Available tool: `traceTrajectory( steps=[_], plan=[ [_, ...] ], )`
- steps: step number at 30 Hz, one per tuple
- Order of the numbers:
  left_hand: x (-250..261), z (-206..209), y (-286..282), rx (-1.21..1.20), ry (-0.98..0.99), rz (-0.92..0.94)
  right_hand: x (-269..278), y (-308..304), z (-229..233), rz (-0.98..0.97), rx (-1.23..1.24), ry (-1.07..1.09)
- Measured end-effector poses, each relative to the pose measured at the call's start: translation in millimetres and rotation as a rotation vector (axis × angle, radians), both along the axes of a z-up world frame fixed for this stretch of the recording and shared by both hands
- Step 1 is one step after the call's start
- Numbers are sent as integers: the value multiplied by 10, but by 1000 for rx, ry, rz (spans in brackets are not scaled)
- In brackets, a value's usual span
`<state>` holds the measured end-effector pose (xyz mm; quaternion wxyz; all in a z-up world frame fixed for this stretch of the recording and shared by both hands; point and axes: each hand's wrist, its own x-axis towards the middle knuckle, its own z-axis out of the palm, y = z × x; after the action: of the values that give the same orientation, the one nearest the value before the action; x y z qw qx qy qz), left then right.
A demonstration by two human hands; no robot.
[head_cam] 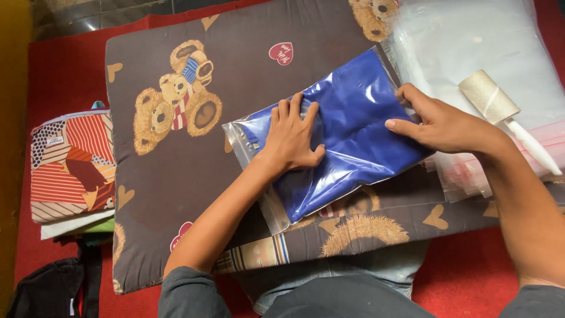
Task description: Lint rolling a piece of blue fabric to remove debris and then packing it into a clear plastic zip-lock bag.
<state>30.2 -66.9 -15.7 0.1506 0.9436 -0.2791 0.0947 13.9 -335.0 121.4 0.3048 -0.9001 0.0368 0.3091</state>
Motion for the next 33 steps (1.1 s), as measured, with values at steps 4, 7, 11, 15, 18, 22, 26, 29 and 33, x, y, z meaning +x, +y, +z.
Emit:
traceTrajectory(
  steps=[4,7,11,15,18,22,26,29,33],
  plan=[
    [-16,-110,-215,-101,-311,-255,-34,-5,146,-134,50,39],
    [-314,156,-348,-332,3,-669,-5,-139,20,-103,41,58],
    [-464,-87,-425,-319,-16,-713,-28,-100,60,-96,-68,59],
    [-464,-124,-405,-286,-74,-759,-43,-44,30,-175,-213,61],
    [-479,-23,-391,-320,-54,-813,-30,-120,-93,-73,-392,29],
    [-496,-83,-386,-220,-57,-802,-6,-263,-453,72,-628,2],
    [-499,-73,-404,-95,-141,-867,-1,-279,-497,59,-605,2],
    [-491,-81,-394,-41,-183,-864,-17,-294,-426,-17,-542,-17],
    [-507,-97,-396,-78,-65,-823,-67,-255,-193,-199,-231,-23]
  ],
)
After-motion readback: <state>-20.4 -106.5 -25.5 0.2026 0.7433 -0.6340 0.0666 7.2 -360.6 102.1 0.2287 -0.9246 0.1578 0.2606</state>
